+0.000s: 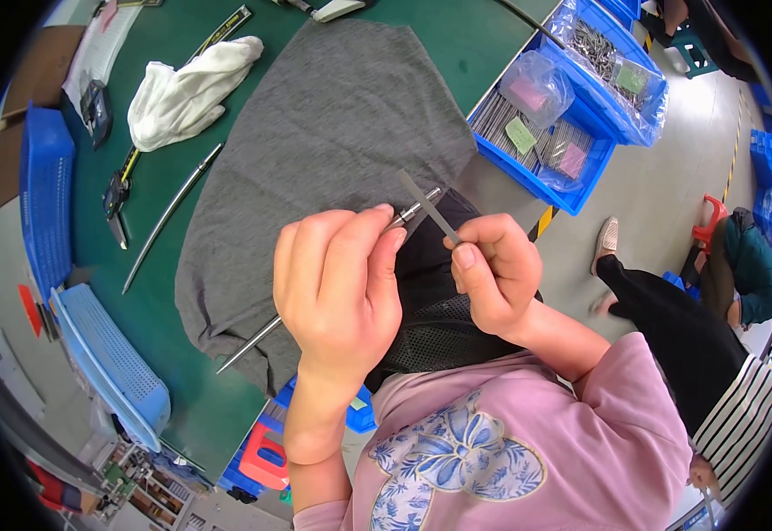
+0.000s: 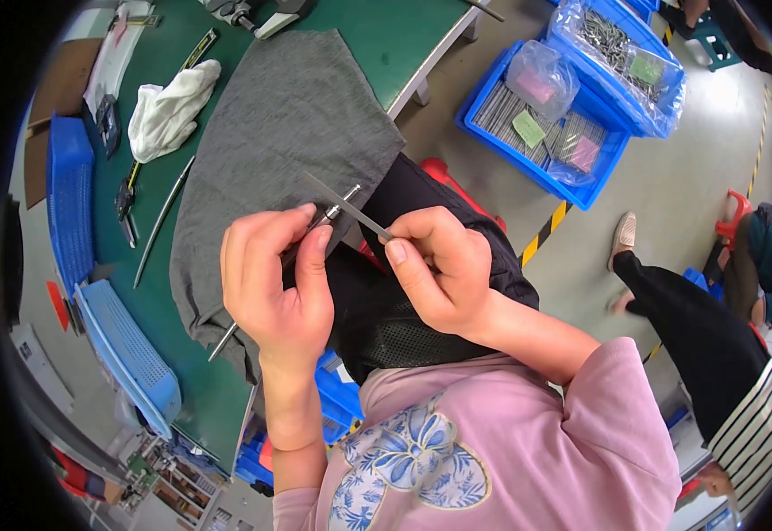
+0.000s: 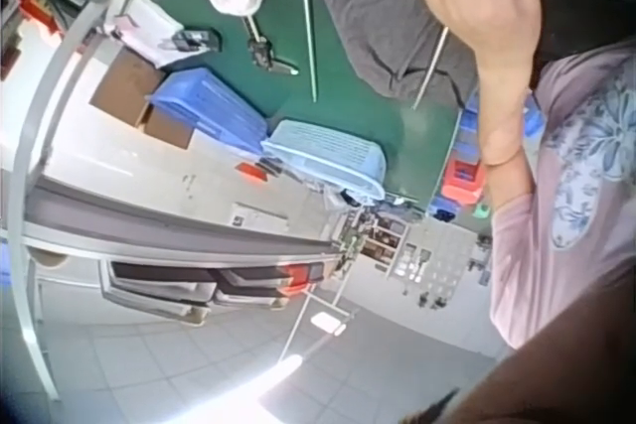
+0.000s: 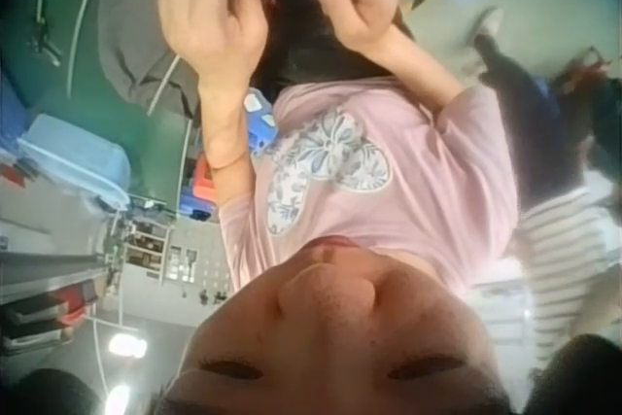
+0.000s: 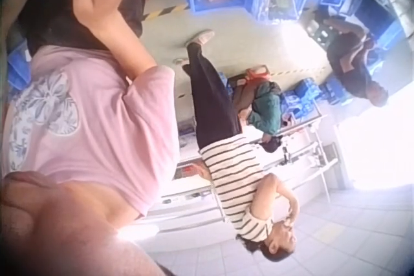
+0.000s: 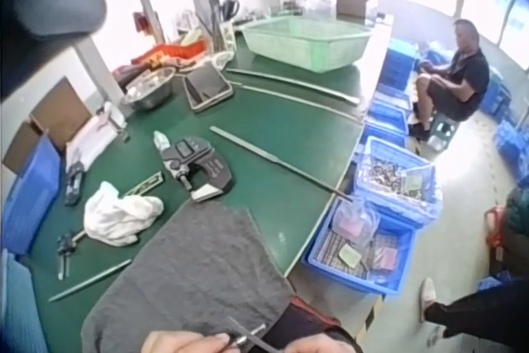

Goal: Measure the dimensions of metal rods using a digital micrometer and use a hand file to adjust the rod ends.

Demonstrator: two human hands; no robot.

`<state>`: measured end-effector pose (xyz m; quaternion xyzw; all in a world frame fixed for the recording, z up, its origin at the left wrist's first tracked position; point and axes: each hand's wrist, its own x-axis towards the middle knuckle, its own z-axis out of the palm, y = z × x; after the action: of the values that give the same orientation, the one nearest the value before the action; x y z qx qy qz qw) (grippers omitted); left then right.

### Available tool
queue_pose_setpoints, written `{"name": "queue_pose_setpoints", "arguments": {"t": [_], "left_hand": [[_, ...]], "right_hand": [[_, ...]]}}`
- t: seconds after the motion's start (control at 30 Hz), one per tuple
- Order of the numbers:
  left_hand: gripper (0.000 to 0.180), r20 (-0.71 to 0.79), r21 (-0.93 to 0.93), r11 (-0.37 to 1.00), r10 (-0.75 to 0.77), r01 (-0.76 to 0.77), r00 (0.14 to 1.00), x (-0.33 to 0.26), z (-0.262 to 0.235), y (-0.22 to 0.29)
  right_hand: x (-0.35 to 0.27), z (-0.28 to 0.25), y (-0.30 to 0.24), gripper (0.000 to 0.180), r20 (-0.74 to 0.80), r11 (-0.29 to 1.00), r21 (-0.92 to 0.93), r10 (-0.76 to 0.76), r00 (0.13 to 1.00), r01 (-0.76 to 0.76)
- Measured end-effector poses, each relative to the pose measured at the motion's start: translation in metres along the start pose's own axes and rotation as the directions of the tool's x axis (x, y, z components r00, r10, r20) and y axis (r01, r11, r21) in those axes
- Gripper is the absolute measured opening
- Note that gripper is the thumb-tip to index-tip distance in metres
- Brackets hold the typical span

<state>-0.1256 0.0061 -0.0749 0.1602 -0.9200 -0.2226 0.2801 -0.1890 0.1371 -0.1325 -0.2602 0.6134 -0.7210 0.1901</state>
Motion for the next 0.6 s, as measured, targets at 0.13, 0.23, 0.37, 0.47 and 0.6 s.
{"name": "queue_pose_setpoints", "arguments": {"t": [0.13, 0.23, 0.37, 0.47, 0.6], "left_hand": [[0.019, -0.032, 0.013, 0.999, 0.043, -0.043, 0.999, 0.0006, 0.0011, -0.0013], [0.019, -0.049, 0.043, 0.997, 0.060, -0.058, 0.997, 0.0019, 0.0022, -0.0006], [0.020, -0.051, 0.045, 0.998, 0.051, -0.049, 0.997, 0.0017, 0.0027, -0.0023], [0.020, -0.056, 0.032, 0.998, 0.059, -0.057, 0.997, 0.0020, 0.0030, -0.0031], [0.020, -0.056, 0.034, 0.998, 0.064, -0.062, 0.996, 0.0019, 0.0031, -0.0032]], "right_hand": [[0.0011, 0.0014, -0.0016, 0.004, -0.002, 1.000, -0.018, 0.012, 1.000, -0.012], [0.0034, 0.0005, -0.0032, 0.009, 0.075, 0.998, -0.064, -0.010, 0.997, 0.015], [0.0054, 0.0021, -0.0015, 0.007, 0.086, 0.994, -0.098, -0.039, 0.996, 0.048], [0.0060, 0.0023, -0.0009, 0.006, 0.099, 0.991, -0.118, -0.048, 0.994, 0.059], [0.0081, 0.0016, -0.0028, 0.004, 0.107, 0.982, -0.177, -0.046, 0.993, 0.064]]}}
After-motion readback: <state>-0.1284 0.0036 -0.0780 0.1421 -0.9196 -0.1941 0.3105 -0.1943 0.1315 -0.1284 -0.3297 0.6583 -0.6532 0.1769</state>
